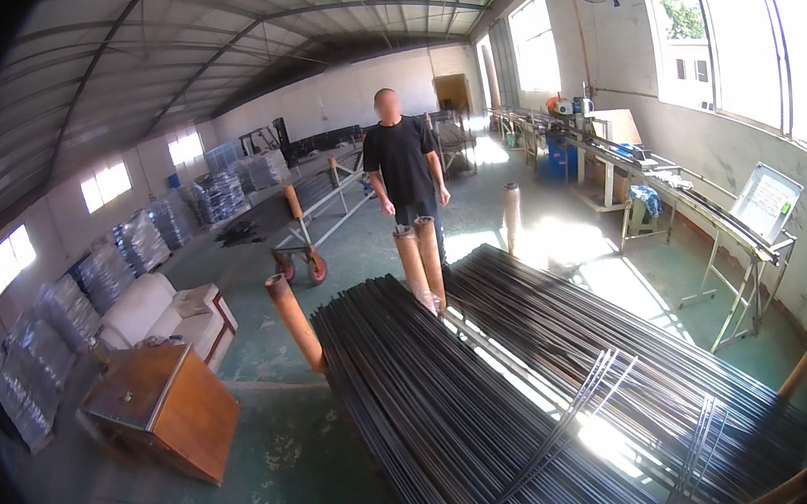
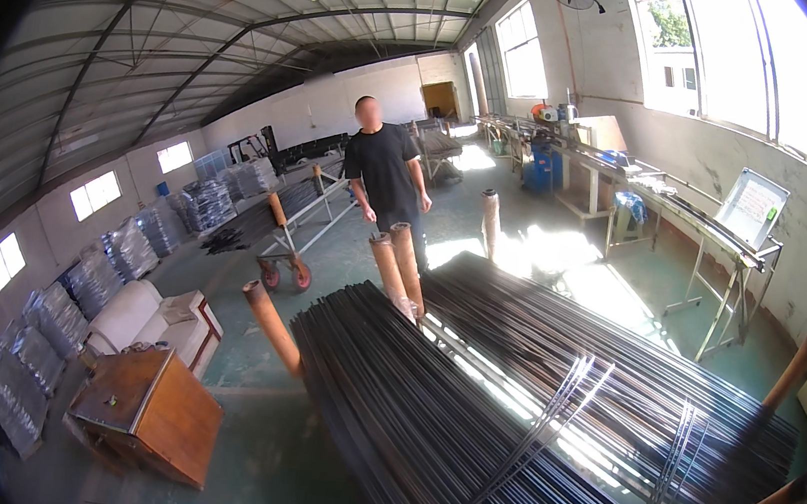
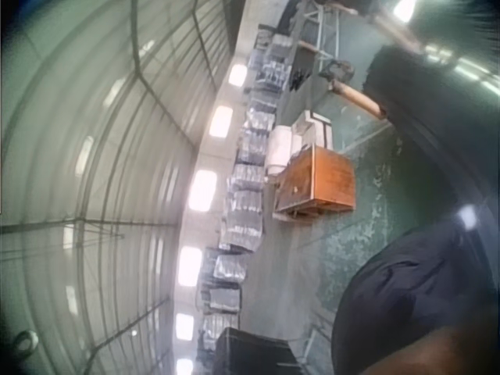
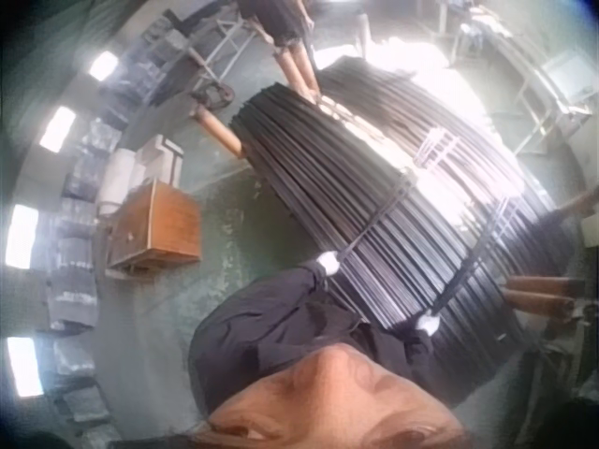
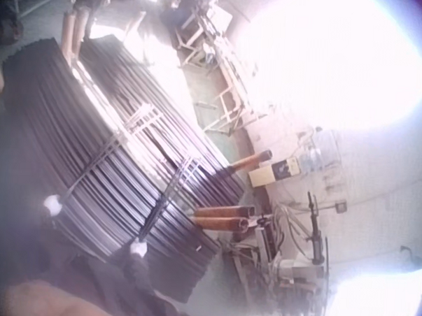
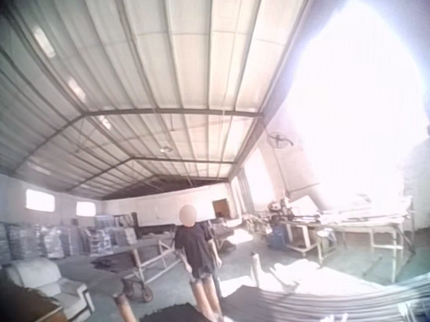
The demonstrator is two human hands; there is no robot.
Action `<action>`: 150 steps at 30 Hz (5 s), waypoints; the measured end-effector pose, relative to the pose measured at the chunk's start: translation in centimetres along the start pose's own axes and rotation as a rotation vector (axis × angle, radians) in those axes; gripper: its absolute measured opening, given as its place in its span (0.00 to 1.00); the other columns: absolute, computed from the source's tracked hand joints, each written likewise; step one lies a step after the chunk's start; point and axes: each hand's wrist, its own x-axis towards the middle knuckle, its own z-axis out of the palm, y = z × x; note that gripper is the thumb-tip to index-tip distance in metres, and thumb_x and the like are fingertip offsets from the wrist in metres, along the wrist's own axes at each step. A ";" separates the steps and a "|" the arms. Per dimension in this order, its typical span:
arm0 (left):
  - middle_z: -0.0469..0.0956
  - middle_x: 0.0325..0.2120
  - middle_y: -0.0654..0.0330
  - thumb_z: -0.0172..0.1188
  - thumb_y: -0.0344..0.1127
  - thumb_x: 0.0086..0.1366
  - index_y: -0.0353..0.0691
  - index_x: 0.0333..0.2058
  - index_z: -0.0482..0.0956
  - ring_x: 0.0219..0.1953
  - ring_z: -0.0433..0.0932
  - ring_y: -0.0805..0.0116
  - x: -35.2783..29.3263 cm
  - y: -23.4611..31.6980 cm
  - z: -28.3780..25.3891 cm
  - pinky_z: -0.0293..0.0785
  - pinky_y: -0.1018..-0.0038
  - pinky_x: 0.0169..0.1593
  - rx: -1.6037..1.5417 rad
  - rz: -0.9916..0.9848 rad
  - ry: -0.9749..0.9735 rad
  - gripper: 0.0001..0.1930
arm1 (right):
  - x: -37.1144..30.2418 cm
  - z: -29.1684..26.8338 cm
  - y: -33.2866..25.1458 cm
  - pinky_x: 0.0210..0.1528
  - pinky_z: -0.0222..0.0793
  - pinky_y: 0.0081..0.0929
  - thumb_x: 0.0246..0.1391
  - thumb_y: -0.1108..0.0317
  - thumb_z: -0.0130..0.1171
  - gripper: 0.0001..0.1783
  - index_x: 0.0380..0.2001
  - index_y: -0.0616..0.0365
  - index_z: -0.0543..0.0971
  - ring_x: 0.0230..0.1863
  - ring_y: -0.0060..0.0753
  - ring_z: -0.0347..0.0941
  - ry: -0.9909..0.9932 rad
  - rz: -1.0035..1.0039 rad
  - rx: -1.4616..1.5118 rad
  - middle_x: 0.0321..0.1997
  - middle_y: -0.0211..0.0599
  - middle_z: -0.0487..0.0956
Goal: The person measures and bends metal rods using a manual bending jig, then operates a hydraulic bending machine to form curved rods. They repeatedly load rods into the machine, adjust clamps, and stack finished pieces.
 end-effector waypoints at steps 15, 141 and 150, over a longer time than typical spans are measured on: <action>0.92 0.40 0.40 0.57 0.43 0.81 0.36 0.44 0.92 0.44 0.91 0.38 -1.2 0.2 0.5 0.86 0.50 0.53 0.160 -0.021 0.073 0.18 | -0.6 -0.4 0.2 0.61 0.82 0.56 0.74 0.52 0.69 0.26 0.59 0.66 0.87 0.57 0.68 0.88 0.021 0.002 -0.024 0.54 0.62 0.91; 0.80 0.23 0.69 0.71 0.42 0.82 0.45 0.39 0.85 0.22 0.76 0.77 -7.2 -27.4 -55.9 0.71 0.72 0.27 -0.764 -0.244 0.833 0.11 | -26.1 38.1 -55.2 0.51 0.82 0.40 0.77 0.53 0.73 0.23 0.56 0.66 0.89 0.42 0.33 0.86 -0.085 -0.484 0.532 0.47 0.43 0.93; 0.78 0.21 0.70 0.71 0.41 0.82 0.48 0.38 0.84 0.20 0.72 0.79 -7.7 -26.6 -61.2 0.65 0.75 0.24 -1.004 -0.360 0.902 0.10 | -26.6 41.9 -63.3 0.38 0.80 0.30 0.79 0.62 0.70 0.15 0.53 0.65 0.90 0.38 0.22 0.83 -0.260 -0.505 0.591 0.39 0.33 0.90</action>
